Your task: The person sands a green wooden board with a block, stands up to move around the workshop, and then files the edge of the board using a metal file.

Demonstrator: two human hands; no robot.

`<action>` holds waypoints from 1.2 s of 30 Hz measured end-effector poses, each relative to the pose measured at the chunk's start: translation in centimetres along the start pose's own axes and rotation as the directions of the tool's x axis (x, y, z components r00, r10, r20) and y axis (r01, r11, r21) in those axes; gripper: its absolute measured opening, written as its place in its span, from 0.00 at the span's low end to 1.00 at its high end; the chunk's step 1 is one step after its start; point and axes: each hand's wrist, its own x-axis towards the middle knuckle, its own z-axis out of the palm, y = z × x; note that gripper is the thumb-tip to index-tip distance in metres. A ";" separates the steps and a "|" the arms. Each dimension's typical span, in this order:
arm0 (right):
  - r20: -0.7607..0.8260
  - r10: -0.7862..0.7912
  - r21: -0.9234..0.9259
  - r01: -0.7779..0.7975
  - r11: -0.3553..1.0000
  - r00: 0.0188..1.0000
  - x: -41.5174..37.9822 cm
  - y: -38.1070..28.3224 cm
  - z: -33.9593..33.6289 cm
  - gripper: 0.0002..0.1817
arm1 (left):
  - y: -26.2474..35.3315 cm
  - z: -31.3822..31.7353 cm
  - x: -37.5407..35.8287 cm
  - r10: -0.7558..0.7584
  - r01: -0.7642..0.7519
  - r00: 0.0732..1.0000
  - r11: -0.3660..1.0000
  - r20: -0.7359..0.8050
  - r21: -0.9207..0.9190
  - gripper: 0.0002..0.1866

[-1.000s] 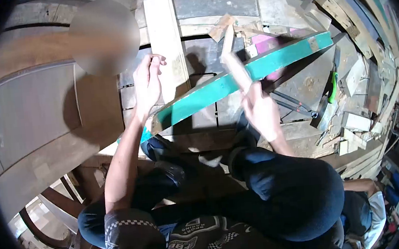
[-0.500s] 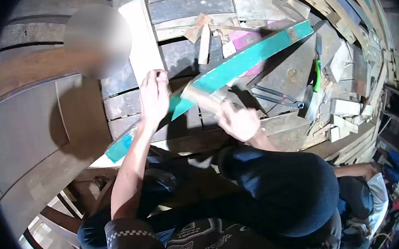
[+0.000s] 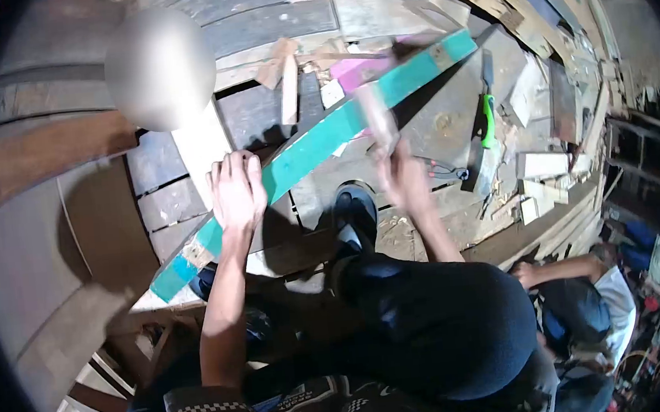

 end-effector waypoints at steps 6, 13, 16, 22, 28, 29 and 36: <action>-0.019 -0.151 -0.259 0.141 0.956 0.988 1.2 0.9 -1.9 0.22 | 0.1 0.0 0.1 -0.031 0.029 0.997 0.999 0.067 0.025 0.16; 0.147 -0.495 -0.223 0.517 0.827 0.856 0.6 1.2 -2.1 0.23 | 1.1 -0.9 0.6 0.040 -0.039 0.989 0.999 0.145 -0.006 0.19; -0.006 -0.173 -0.317 0.162 0.934 0.985 4.5 3.9 -5.1 0.21 | 1.4 -1.1 0.6 0.095 -0.095 0.985 0.995 0.142 -0.004 0.20; 0.019 -0.183 -0.210 0.183 0.960 0.983 5.7 4.7 -6.2 0.26 | 1.2 -1.1 0.6 0.117 -0.122 0.983 0.992 0.144 0.028 0.23; -0.269 -0.082 -0.302 -0.003 0.953 0.960 10.0 7.7 -8.7 0.24 | 1.5 -1.4 0.5 0.120 -0.127 0.978 0.991 0.170 0.032 0.25; -0.337 -0.068 -0.221 -0.009 0.975 0.939 10.9 8.7 -8.8 0.24 | 1.5 -1.3 0.4 0.118 -0.125 0.978 0.992 0.171 0.032 0.26; -0.111 -0.193 -0.313 0.150 0.938 0.975 10.0 8.4 -8.2 0.24 | 1.9 -1.5 0.7 0.112 -0.128 0.973 0.990 0.201 0.064 0.30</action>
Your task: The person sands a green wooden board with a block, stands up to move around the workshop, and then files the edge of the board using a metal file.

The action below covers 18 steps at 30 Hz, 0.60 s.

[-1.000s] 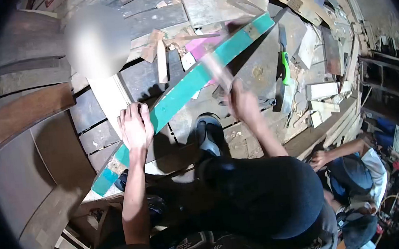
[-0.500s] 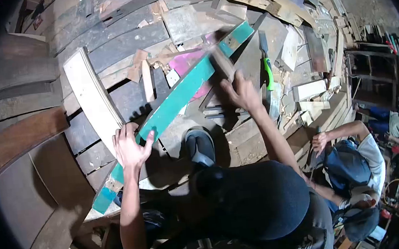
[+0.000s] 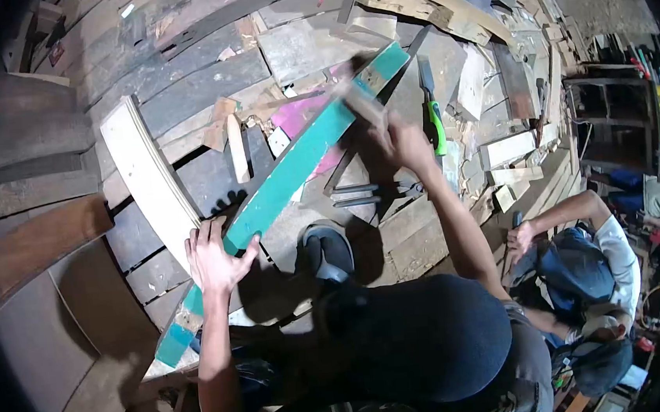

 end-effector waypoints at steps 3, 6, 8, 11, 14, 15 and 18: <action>-0.239 0.204 0.081 -0.190 0.979 0.949 3.2 2.7 -0.6 0.24 | -0.3 0.2 0.0 -0.024 0.024 0.998 1.000 0.051 0.015 0.36; -0.132 0.051 0.096 -0.038 0.995 0.990 -0.3 -0.3 1.0 0.22 | -0.1 0.1 0.0 -0.034 0.032 0.998 0.999 0.050 0.036 0.36; -0.093 -0.100 0.057 0.105 0.993 0.991 -1.4 -1.6 0.4 0.22 | -0.1 0.2 0.2 -0.039 0.038 0.998 0.999 0.054 0.019 0.36; -0.095 0.090 -0.025 -0.093 0.995 0.991 1.6 1.4 -0.5 0.23 | -0.4 0.5 0.0 -0.016 0.015 0.999 1.000 0.051 0.014 0.34; -0.292 0.206 0.075 -0.192 0.979 0.934 4.6 4.5 -0.2 0.24 | -0.3 0.3 -0.2 -0.044 0.042 0.996 0.999 0.073 0.026 0.36; -0.323 0.178 0.082 -0.160 0.984 0.930 4.1 4.1 0.7 0.23 | -0.2 0.1 -0.1 -0.054 0.053 0.995 0.998 0.079 0.026 0.36; -0.069 -0.016 0.050 0.020 0.999 0.998 0.4 -0.1 0.4 0.23 | -0.3 0.2 0.2 -0.057 0.054 0.996 0.997 0.074 0.051 0.37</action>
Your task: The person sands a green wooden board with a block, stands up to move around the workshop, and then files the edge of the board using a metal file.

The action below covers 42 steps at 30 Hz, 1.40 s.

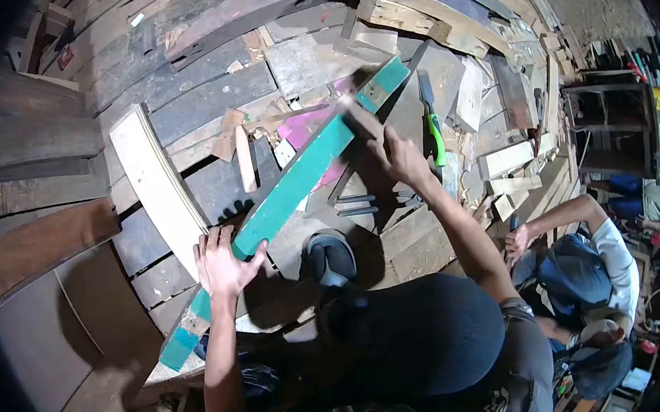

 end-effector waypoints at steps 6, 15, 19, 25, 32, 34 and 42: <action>-0.206 0.254 -0.035 -0.266 0.963 0.945 5.2 4.1 -1.1 0.24 | 0.0 0.0 -0.3 0.006 -0.006 1.000 1.000 -0.008 -0.024 0.35; -0.219 0.136 -0.082 -0.157 0.984 0.966 5.4 5.7 0.4 0.24 | -0.1 -0.1 -0.2 -0.003 0.003 1.000 0.999 0.021 -0.035 0.37; -0.281 0.144 -0.041 -0.162 0.986 0.949 5.7 4.6 1.0 0.24 | -0.1 -0.1 -0.2 -0.013 0.013 1.000 1.000 -0.013 -0.014 0.38; -0.039 0.115 -0.112 -0.119 0.987 0.993 2.2 0.9 -0.3 0.26 | -0.1 -0.1 -0.2 0.060 -0.062 0.993 0.998 -0.097 -0.021 0.31; -0.049 0.204 0.021 -0.203 0.979 0.978 2.5 0.2 0.7 0.24 | 0.0 -0.1 -0.3 0.025 -0.029 0.995 0.999 -0.098 -0.037 0.31; 0.085 0.075 -0.096 -0.067 0.993 0.994 0.5 -2.2 -1.2 0.24 | 0.1 -0.4 0.0 0.025 -0.028 0.996 0.999 -0.091 -0.034 0.31; -0.173 0.168 0.013 -0.168 0.986 0.970 5.2 1.5 -0.8 0.22 | -0.1 -0.4 -0.2 -0.008 0.005 0.999 0.997 -0.039 -0.072 0.33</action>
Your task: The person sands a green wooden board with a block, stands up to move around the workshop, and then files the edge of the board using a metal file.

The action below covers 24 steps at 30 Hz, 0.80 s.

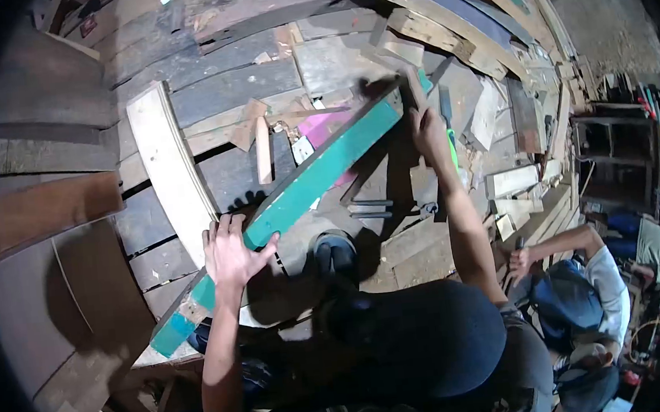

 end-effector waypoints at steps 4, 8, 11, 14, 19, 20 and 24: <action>0.241 -0.162 -0.154 0.203 0.967 0.957 -7.8 -3.5 -1.2 0.21 | -0.2 0.2 -0.1 0.029 -0.028 0.999 0.999 -0.021 0.031 0.34; 0.059 -0.100 -0.189 0.109 0.976 0.993 -4.3 1.6 -1.4 0.22 | 0.2 0.1 -0.2 0.012 -0.012 1.000 0.996 0.003 0.083 0.35; -0.034 0.003 -0.096 -0.006 0.995 0.999 -4.3 0.9 -0.6 0.23 | 0.3 0.2 -0.5 -0.008 0.007 1.000 0.992 0.005 0.124 0.36; 0.164 -0.132 0.032 0.128 0.991 0.978 -8.6 -1.9 0.0 0.23 | 0.0 0.4 -0.6 0.006 -0.008 1.000 0.993 0.020 0.122 0.36; 0.129 0.002 -0.059 0.006 0.998 0.992 -4.0 2.1 -0.3 0.26 | 0.0 0.3 -0.3 -0.039 0.023 0.993 0.990 0.110 0.142 0.40; 0.058 0.093 -0.013 -0.093 0.996 0.994 -2.7 2.2 -0.4 0.25 | 0.0 0.2 -0.3 -0.040 0.021 0.992 0.988 0.122 0.151 0.40; 0.098 0.053 0.049 -0.058 0.997 0.994 -5.5 -2.1 -0.1 0.24 | 0.0 0.2 -0.1 -0.038 0.018 0.991 0.988 0.130 0.154 0.40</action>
